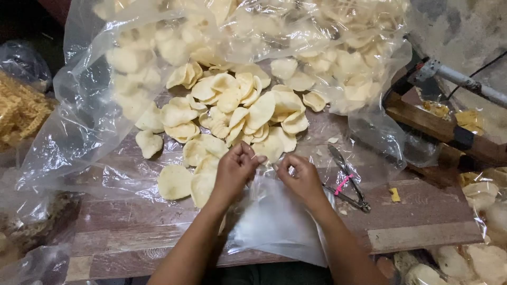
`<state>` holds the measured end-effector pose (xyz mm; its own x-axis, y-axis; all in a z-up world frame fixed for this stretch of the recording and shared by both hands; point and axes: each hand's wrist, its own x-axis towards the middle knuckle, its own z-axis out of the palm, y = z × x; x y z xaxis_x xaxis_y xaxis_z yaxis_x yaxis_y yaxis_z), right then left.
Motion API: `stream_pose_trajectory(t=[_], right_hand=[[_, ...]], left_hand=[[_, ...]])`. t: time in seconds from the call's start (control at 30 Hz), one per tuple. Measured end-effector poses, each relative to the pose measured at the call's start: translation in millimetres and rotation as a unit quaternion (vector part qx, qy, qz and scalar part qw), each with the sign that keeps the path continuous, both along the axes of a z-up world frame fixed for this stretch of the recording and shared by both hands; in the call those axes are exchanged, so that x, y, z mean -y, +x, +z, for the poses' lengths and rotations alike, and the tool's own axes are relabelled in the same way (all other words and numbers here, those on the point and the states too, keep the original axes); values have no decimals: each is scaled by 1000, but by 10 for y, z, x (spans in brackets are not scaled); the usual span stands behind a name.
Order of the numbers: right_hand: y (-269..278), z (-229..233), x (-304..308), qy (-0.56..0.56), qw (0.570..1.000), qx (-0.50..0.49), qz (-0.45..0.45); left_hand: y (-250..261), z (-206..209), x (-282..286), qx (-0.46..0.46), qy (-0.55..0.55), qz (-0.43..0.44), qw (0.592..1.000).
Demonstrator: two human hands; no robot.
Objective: A person is manually filling small plastic bags with crackers and sealing them using a manual heat sealer.
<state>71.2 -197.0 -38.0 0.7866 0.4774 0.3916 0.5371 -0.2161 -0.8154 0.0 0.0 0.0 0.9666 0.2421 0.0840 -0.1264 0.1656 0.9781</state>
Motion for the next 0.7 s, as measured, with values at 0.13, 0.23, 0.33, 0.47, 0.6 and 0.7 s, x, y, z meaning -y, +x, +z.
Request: stream_pose_trajectory(t=[0.13,0.23,0.33,0.47,0.6,0.7], right_hand=[[-126,263,54,-3,996,-66,-66],[-117,624,401,-65,997,-7,-49],[-315,923,780,-194,973,-103,-74],[-199,417,1226,-469,850,-102,-216],[-106,-119,1459,-446,860,-91,-229],[-4,-116,1524,-412,881,-91,-214]], left_hand=[[-201,334,275,-24,210,-93,973],[-172,258,129,89,339,-55,935],[-188,241,-166,59,290,55,954],[-222,539,-240,-12,252,102,962],[-26,581,-31,-41,256,88,962],[92,656,81,-52,290,92,951]])
